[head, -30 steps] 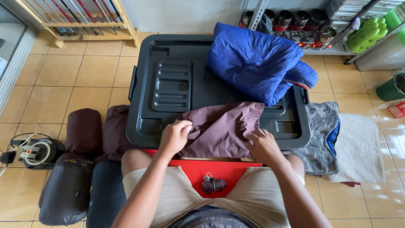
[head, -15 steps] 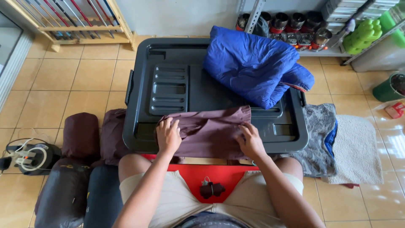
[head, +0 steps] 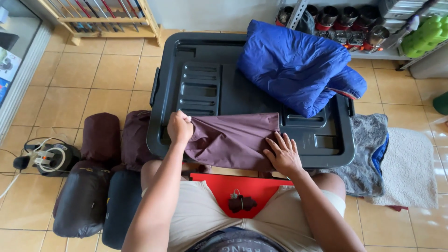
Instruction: Unfolding and zipping a sleeping bag on a plastic container lid in a storage area.
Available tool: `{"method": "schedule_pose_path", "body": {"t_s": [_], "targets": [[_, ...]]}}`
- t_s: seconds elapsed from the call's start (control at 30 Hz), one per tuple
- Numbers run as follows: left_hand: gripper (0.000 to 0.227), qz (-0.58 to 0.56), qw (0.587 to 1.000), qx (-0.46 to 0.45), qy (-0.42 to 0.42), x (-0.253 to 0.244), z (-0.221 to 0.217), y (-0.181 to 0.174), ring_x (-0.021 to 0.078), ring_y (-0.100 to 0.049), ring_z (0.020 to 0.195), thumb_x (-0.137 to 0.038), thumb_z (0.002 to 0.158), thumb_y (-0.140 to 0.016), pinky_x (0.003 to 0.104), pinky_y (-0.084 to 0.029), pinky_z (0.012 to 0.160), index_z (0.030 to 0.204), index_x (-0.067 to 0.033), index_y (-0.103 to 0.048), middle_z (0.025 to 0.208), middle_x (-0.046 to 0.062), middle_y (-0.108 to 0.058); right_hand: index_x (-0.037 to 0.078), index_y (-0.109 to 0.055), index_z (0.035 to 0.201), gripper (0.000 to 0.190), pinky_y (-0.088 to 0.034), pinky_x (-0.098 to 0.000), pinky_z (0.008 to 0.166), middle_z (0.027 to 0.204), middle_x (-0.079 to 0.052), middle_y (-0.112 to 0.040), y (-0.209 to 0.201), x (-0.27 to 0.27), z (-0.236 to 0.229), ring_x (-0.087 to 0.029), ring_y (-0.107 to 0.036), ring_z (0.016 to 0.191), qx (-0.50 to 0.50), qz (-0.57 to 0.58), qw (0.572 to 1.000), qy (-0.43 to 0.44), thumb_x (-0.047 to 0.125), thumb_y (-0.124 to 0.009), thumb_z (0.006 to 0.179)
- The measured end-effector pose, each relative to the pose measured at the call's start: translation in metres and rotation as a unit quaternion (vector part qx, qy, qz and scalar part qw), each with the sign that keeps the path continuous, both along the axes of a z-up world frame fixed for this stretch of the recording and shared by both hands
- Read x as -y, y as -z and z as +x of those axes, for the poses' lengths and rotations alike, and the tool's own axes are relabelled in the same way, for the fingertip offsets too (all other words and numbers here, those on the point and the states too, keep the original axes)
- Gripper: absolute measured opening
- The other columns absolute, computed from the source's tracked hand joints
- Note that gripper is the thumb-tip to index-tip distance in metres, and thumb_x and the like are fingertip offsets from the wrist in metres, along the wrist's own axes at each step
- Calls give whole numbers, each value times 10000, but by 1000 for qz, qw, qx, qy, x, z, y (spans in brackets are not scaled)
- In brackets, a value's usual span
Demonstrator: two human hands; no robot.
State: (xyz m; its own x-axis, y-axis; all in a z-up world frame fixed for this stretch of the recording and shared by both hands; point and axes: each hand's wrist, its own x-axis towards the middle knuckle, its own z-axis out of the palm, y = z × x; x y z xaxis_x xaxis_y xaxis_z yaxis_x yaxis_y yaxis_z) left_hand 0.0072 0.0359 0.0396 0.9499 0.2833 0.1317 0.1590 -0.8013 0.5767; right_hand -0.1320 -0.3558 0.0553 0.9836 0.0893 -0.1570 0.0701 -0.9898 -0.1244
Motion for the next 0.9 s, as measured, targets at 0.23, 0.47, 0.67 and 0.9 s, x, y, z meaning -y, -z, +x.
{"method": "schedule_pose_path", "body": {"t_s": [0.23, 0.47, 0.67, 0.9], "targets": [[259, 106, 976, 179, 58, 66, -50, -43, 350, -635, 986, -161, 819, -732, 502, -507, 800, 1066, -155, -657, 1059, 72, -618, 194, -681, 1285, 532, -248, -653, 1207, 1503, -167, -505, 2, -10, 23, -397, -397, 1482, 107, 53, 993, 23, 554, -673, 894], [369, 119, 928, 174, 308, 117, -88, 6, 363, -536, 1238, -354, 913, -680, 525, -391, 1021, 1225, -161, -638, 1302, 153, -566, 142, -455, 1515, 660, -269, -495, 1220, 1593, -173, -375, 4, -42, 55, -377, -299, 1508, 174, 112, 974, -95, 469, -582, 956], [751, 181, 944, -127, 245, 47, -83, -14, 354, -286, 1544, -639, 1000, -402, 576, -172, 1232, 1558, -138, -418, 1632, 192, -390, 302, -112, 1674, 814, -22, -505, 1300, 1738, -129, -39, 1, -19, 59, -327, 23, 1603, -77, 4, 997, 30, 738, -298, 1011], [282, 186, 958, 156, 156, 93, -77, -25, 346, -683, 836, -319, 924, -648, 525, -510, 722, 1088, -95, -698, 1054, 124, -675, 174, -441, 1573, 825, -153, -640, 1229, 1605, -271, -385, 27, -45, 56, -412, -280, 1543, 149, 15, 988, 41, 650, -600, 918]]}}
